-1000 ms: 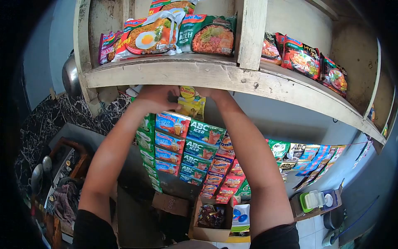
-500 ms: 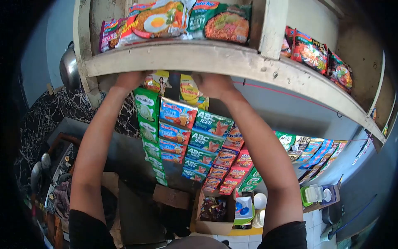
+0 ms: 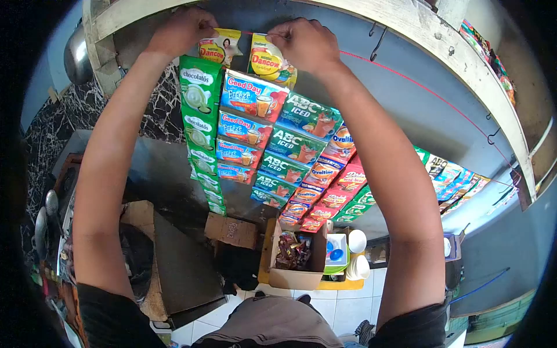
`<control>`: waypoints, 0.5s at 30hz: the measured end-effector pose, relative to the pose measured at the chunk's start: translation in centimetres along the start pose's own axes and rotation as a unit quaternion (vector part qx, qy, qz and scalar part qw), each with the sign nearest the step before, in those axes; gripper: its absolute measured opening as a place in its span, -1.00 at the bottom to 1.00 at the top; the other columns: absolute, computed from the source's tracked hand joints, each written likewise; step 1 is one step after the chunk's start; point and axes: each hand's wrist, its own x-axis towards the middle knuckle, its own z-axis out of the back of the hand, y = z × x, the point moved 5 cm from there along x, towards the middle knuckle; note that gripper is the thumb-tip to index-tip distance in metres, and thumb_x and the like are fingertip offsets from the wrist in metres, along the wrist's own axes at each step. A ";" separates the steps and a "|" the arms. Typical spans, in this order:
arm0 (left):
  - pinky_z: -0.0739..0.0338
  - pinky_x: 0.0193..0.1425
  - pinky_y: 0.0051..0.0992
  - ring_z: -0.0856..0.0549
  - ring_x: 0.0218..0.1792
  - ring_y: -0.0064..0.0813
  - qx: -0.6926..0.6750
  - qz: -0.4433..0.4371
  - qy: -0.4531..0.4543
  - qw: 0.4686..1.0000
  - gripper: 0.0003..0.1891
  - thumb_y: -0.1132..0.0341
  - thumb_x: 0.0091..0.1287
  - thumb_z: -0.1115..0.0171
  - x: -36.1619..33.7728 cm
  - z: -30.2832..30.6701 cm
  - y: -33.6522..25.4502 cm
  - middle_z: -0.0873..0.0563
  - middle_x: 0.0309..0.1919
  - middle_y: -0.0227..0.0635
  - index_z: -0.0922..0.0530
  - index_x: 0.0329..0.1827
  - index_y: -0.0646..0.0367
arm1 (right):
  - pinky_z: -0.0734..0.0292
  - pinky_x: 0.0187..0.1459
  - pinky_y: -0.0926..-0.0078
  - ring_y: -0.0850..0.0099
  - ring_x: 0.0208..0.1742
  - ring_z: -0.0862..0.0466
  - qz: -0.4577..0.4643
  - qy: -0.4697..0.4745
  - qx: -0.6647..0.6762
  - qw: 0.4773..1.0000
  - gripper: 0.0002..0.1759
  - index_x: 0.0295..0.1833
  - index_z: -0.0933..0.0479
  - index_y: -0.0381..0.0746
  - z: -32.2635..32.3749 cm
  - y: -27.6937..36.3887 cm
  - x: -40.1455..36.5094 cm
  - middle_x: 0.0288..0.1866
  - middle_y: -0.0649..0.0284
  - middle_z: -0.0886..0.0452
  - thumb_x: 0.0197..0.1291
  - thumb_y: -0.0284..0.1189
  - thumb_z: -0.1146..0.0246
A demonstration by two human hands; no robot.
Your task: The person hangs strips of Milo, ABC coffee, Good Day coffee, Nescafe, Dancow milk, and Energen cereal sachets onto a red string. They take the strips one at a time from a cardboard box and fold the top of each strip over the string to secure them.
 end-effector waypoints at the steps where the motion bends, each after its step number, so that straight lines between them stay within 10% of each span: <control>1: -0.57 -0.08 -0.36 -0.73 -0.23 -0.29 -0.001 -0.001 -0.002 1.000 -0.82 0.28 0.18 -0.31 0.2 -0.1 0.4 -0.74 -0.33 -0.19 -0.66 -0.23 0.16 | -0.59 -0.18 0.42 0.38 -0.35 -0.73 0.001 -0.001 -0.002 1.000 -0.70 -0.11 -0.71 -0.05 0.0 0.2 0.1 -0.35 0.25 -0.74 0.21 -0.12 -0.25; 13: -0.56 -0.08 -0.28 -0.71 -0.18 -0.22 0.090 0.023 -0.012 0.996 -0.78 0.23 0.15 -0.34 -0.1 0.6 1.3 -0.71 -0.31 -0.15 -0.59 -0.26 0.18 | -0.53 0.06 0.22 0.16 0.00 -0.62 -0.005 -0.012 0.000 1.000 -0.73 -0.12 -0.72 0.19 -1.4 4.3 1.5 -0.17 0.32 -0.72 0.17 -0.01 -0.23; 15: -0.57 0.01 -0.19 -0.67 -0.05 -0.17 0.164 0.067 0.009 0.984 -0.64 0.20 0.16 -0.32 -0.8 0.8 1.3 -0.70 -0.16 -0.23 -0.60 0.05 -0.10 | -0.52 0.06 0.22 0.16 -0.01 -0.62 0.001 -0.021 -0.004 1.000 -0.72 -0.11 -0.72 0.18 -1.7 4.7 1.5 -0.13 0.29 -0.71 0.19 -0.01 -0.21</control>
